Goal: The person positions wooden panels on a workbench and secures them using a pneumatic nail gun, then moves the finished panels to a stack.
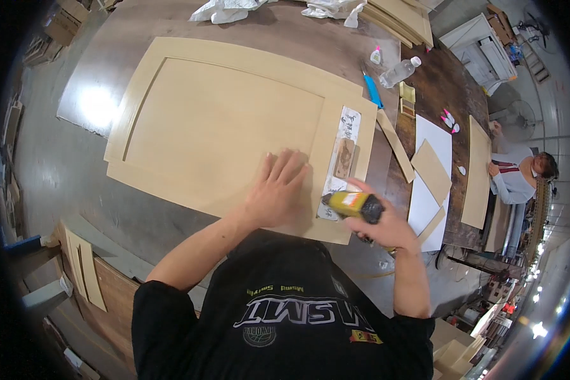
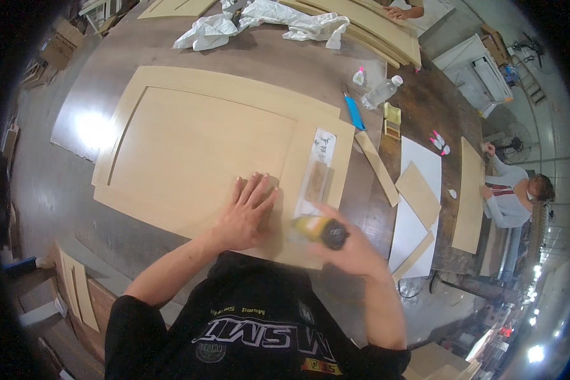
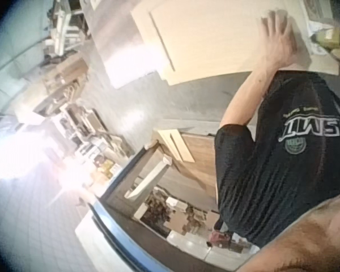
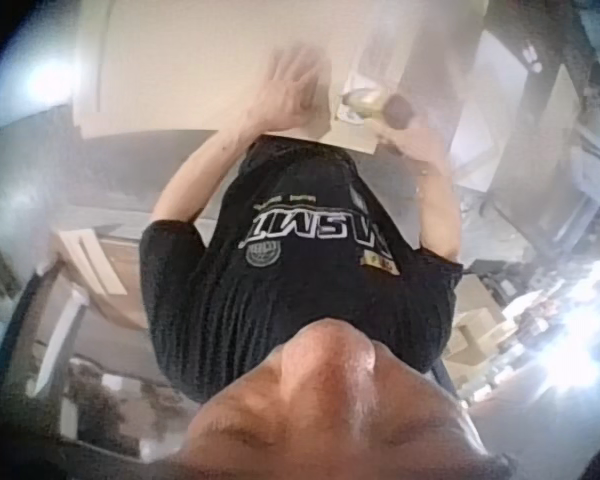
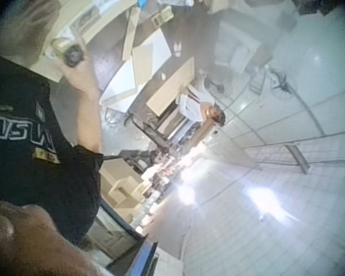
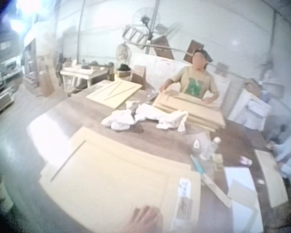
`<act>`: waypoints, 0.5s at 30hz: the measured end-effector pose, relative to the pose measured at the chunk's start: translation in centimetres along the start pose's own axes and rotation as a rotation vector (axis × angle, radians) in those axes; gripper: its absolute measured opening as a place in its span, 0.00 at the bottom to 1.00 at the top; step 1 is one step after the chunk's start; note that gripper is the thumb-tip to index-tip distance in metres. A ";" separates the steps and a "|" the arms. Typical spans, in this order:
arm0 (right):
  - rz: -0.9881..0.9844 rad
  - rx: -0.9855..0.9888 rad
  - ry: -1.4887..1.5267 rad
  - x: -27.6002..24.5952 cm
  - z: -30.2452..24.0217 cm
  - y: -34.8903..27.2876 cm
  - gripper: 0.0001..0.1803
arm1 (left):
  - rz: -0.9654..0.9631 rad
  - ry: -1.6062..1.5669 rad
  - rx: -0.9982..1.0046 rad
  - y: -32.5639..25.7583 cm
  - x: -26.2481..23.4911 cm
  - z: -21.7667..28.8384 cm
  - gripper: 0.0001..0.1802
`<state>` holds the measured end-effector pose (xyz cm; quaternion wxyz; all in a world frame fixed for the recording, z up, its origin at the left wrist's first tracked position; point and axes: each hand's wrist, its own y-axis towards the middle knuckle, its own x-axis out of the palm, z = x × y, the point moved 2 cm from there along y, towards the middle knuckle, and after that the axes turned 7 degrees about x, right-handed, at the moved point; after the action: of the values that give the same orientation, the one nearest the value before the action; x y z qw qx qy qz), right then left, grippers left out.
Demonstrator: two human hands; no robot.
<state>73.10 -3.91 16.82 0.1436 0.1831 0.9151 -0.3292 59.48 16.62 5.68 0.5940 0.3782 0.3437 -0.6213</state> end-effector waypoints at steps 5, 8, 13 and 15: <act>0.493 0.305 0.478 -5.2 6.2 -0.2 0.41 | -0.033 -0.101 -0.032 -0.1 -0.9 0.6 0.50; 0.814 0.146 0.075 -6.6 16.7 3.5 0.43 | 0.015 -0.067 0.013 0.0 -0.5 0.8 0.48; 0.819 0.166 -0.089 -4.2 17.0 6.9 0.34 | 0.111 -0.022 -0.021 0.1 0.1 0.7 0.41; 0.825 0.078 -0.041 -2.8 11.4 7.3 0.34 | 0.106 0.056 -0.005 0.1 -0.1 1.0 0.40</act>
<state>80.40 -6.82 5.40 0.2746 0.5334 0.7488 -0.2818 59.52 15.80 6.25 0.6172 0.4116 0.3412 -0.5772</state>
